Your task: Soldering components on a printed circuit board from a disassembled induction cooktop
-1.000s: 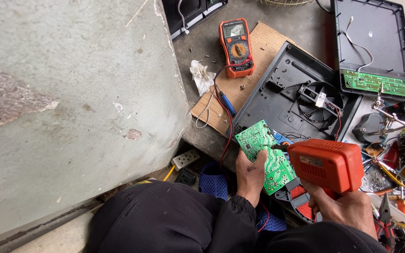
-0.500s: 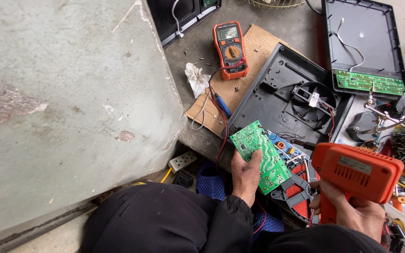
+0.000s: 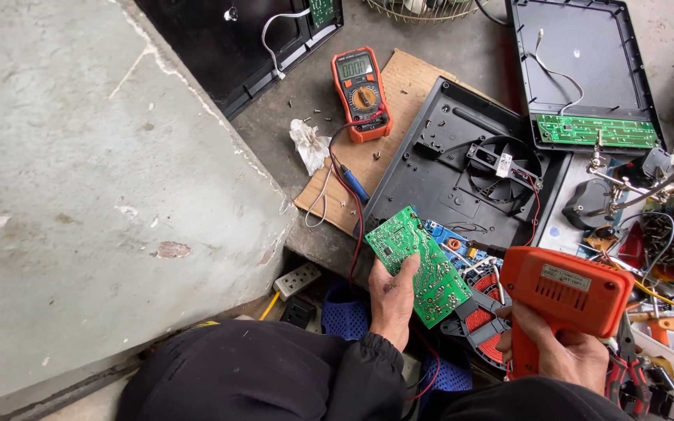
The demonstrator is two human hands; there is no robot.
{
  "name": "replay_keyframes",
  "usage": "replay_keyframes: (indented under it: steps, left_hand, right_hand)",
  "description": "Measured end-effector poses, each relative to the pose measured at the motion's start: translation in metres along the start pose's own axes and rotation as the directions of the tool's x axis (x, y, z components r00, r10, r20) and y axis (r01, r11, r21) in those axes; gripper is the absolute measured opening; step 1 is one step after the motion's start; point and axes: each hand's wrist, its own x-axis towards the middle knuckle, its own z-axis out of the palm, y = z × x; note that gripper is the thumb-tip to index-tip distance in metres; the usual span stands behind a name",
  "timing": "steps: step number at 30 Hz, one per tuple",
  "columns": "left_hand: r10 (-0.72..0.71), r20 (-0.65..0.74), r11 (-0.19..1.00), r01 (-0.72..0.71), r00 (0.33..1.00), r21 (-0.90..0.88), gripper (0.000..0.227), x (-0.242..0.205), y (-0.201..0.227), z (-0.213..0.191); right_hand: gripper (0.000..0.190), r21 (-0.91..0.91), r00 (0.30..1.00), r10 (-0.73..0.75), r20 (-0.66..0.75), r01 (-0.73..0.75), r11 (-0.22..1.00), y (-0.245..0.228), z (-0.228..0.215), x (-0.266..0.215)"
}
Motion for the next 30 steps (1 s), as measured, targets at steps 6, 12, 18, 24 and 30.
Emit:
replay_keyframes:
  steps: [6, 12, 18, 24, 30]
  left_hand:
    - [0.04, -0.035, 0.999, -0.039, 0.999, 0.035, 0.073, 0.001, -0.004, 0.002]
    - [0.064, -0.02, 0.998, -0.064, 0.998, -0.01, 0.062, -0.001, -0.004, 0.005]
    - [0.045, -0.008, 0.998, -0.046, 0.999, -0.053, 0.064, 0.0, -0.005, 0.004]
    - [0.119, 0.01, 0.993, -0.119, 0.993, -0.013, 0.066, 0.007, -0.017, 0.002]
    - [0.091, 0.016, 0.995, -0.091, 0.996, -0.028, 0.069, 0.008, -0.019, 0.002]
  right_hand:
    - [0.04, 0.007, 1.0, 0.022, 0.008, -0.022, 1.0, 0.002, -0.001, -0.001]
    - [0.04, -0.006, 1.0, -0.023, 0.01, 0.023, 1.0, 0.004, 0.001, -0.002]
    - [0.039, -0.046, 0.998, -0.04, 0.041, 0.042, 0.998, 0.007, 0.008, -0.003]
    - [0.03, -0.217, 0.998, -0.056, 0.023, 0.059, 0.974, 0.01, 0.009, -0.001]
    - [0.044, -0.135, 0.995, -0.092, 0.043, 0.097, 0.986, 0.011, 0.011, 0.0]
